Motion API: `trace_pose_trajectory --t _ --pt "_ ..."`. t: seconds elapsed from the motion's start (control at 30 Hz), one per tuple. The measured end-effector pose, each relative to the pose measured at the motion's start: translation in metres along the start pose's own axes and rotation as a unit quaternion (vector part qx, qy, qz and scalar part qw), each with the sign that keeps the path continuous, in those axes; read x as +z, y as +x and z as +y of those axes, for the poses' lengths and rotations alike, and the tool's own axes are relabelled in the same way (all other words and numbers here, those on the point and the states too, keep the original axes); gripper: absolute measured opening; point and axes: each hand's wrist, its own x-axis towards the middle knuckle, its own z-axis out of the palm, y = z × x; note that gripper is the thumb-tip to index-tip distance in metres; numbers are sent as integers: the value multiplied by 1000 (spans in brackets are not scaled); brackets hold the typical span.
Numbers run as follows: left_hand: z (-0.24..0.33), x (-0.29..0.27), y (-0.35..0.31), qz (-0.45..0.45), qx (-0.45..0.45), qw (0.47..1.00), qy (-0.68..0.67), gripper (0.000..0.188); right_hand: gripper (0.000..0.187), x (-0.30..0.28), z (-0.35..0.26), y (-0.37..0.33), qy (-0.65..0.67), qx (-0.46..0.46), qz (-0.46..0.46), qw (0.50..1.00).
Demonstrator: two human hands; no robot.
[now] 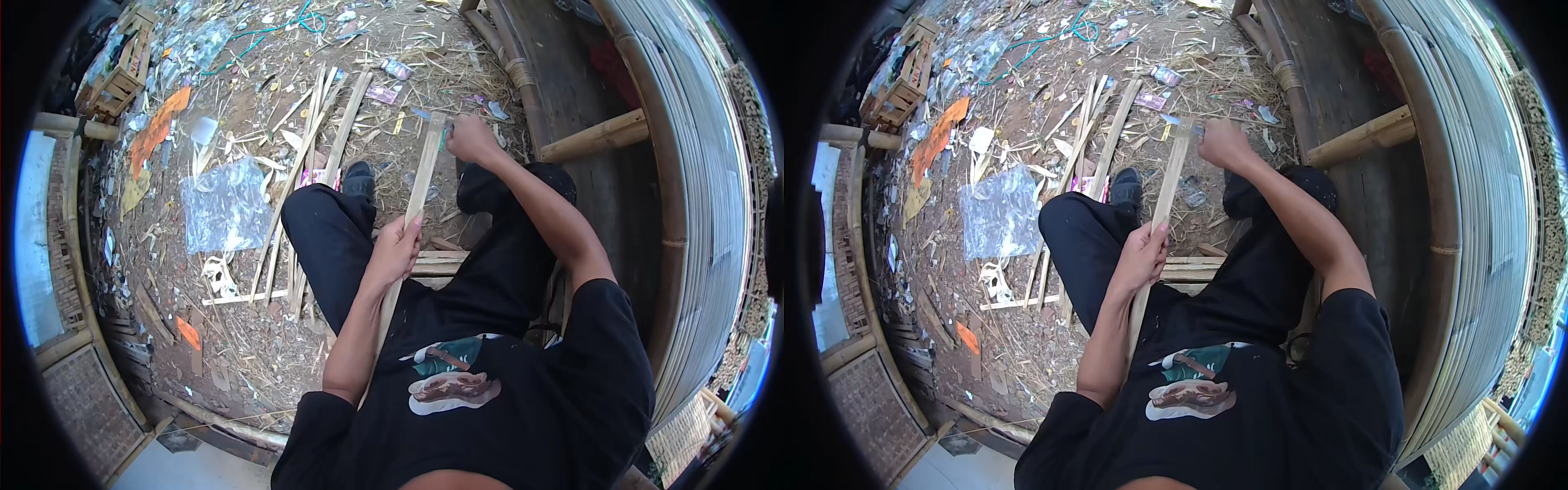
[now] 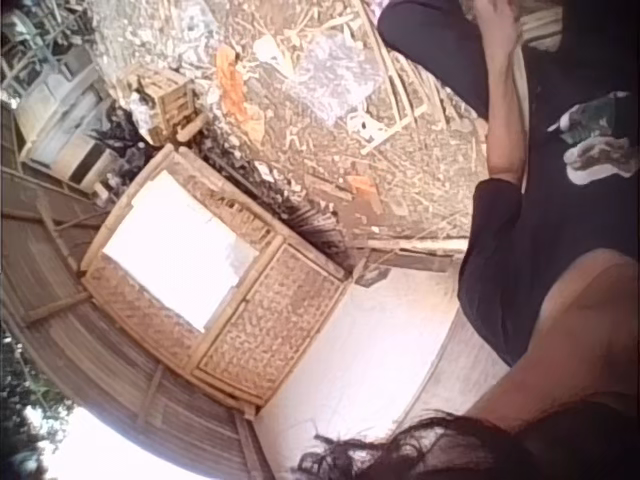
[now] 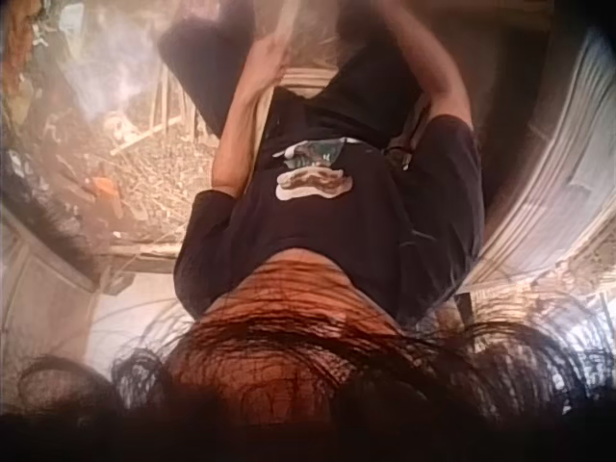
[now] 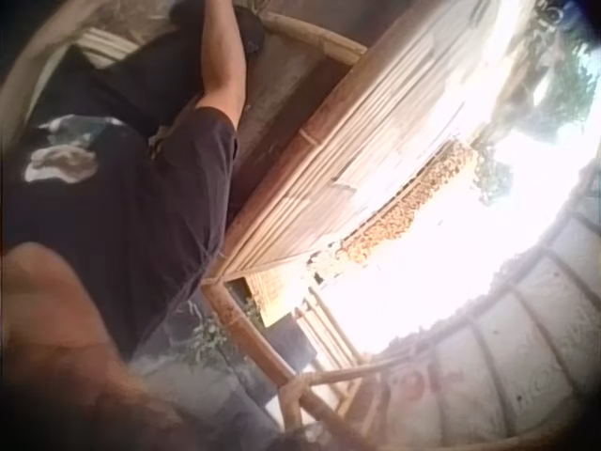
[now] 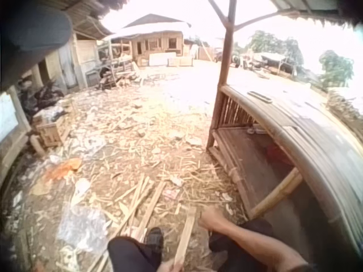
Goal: The person is sharpening a long piece of bamboo using a small knife.
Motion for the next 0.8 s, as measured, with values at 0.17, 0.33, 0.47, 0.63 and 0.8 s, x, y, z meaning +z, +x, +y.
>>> trace_pose_trajectory --t 0.17,0.33,0.47,0.63,0.8 --pt "6 -1 0 -9 -9 999 -32 36 20 13 -16 -29 -8 -63 -62 996" --pt "0 -8 1 -8 14 999 -45 33 36 0 19 -18 309 153 -93 934" --pt "-2 -15 1 -18 7 1000 -18 24 42 -1 2 -43 132 -11 18 991" --pt "-4 -17 4 -66 24 997 -26 19 19 16 -45 -98 24 -160 -45 986" --pt "-14 -12 17 124 168 943 257 22 18 52 -57 -106 -2 -173 -76 982"
